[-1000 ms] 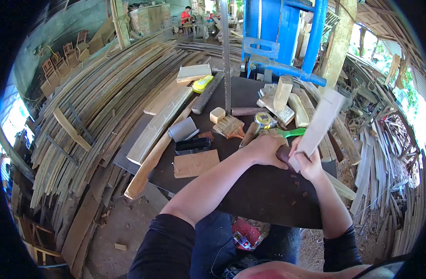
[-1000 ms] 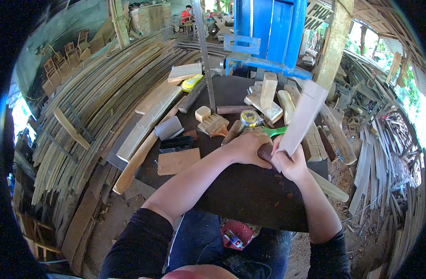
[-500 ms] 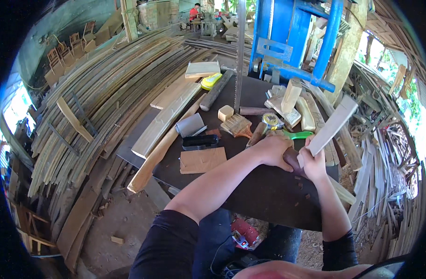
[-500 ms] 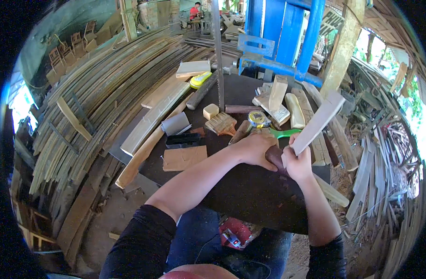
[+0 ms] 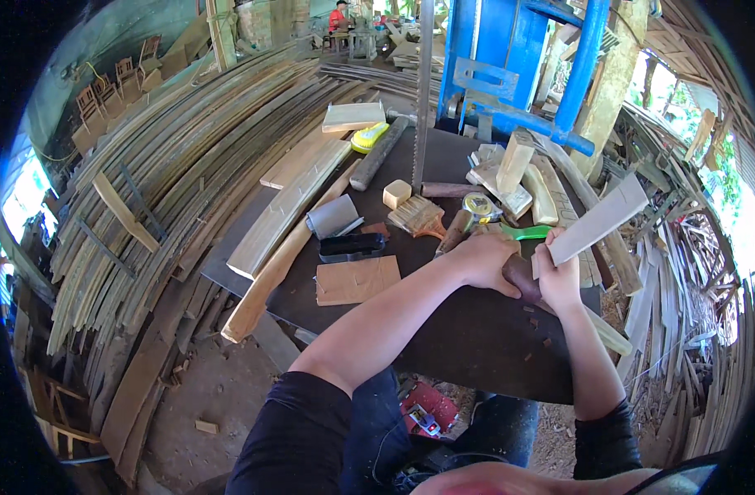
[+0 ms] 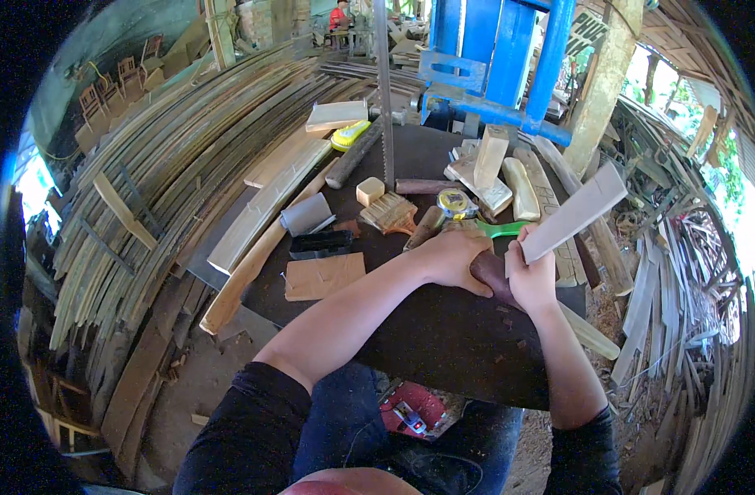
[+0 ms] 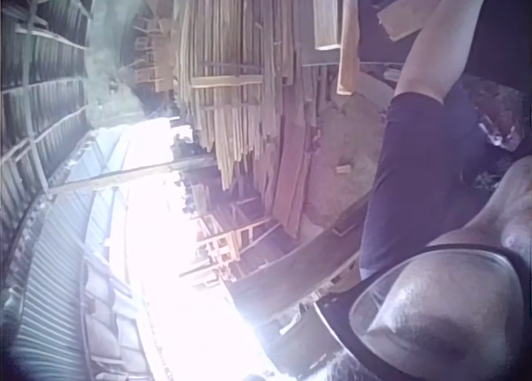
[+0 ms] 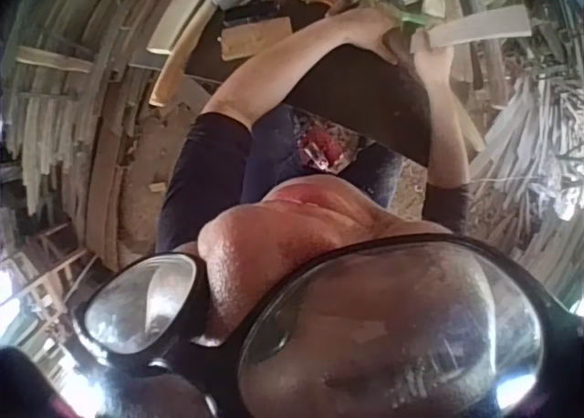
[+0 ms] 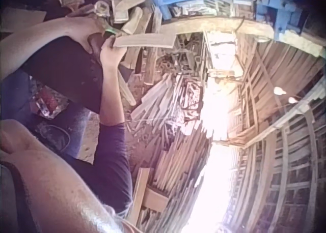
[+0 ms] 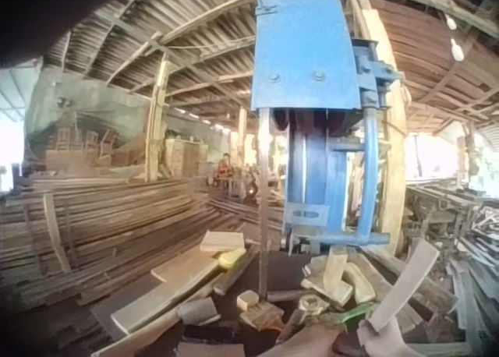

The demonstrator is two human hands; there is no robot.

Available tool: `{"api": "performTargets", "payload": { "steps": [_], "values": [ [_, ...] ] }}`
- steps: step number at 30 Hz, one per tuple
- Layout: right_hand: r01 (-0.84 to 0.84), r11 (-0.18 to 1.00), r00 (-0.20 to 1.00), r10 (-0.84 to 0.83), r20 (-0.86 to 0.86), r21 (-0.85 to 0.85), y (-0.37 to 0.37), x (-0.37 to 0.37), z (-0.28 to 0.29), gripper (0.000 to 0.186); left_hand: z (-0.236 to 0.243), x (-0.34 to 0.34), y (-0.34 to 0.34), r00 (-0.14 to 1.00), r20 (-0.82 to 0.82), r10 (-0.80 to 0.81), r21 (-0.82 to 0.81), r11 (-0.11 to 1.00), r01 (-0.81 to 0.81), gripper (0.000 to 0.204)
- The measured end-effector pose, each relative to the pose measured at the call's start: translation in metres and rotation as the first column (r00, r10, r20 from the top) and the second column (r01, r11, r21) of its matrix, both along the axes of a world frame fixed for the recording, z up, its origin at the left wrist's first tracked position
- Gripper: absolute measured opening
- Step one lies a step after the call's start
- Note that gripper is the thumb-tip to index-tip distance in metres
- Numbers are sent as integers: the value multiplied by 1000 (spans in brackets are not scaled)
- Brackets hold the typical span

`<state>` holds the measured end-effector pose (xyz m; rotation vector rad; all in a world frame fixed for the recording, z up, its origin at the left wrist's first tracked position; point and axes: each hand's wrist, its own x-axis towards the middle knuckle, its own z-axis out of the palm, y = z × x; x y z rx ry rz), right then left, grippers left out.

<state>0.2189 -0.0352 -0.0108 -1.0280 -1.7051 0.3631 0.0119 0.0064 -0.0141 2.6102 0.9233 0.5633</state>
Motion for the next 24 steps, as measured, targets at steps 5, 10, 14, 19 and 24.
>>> {"api": "performTargets", "payload": {
  "steps": [5, 10, 14, 19, 24],
  "values": [
    [-128, 974, 980, 94, -178, -188, -1, 1, 0, 15, -1, 0, 2, 1000, -5, 25, -5, 1000, -25, 81],
    [-146, 946, 948, 50, -315, -288, -1, -3, 3, 15, -2, -3, -1, 999, 32, 12, 38, 999, -13, 81],
    [-105, 994, 992, 104, -77, -10, 10, 7, -9, 17, 4, 1, 2, 1000, -29, 3, -58, 998, -4, 79],
    [-196, 926, 917, 57, -395, -322, -1, -3, 7, 22, -1, -2, 1, 1000, 28, 9, 9, 1000, -10, 78],
    [-250, 913, 939, 148, -309, -321, 4, 7, 2, 21, 0, -1, 2, 1000, 2, 18, -44, 999, -17, 77]
  ]
}}
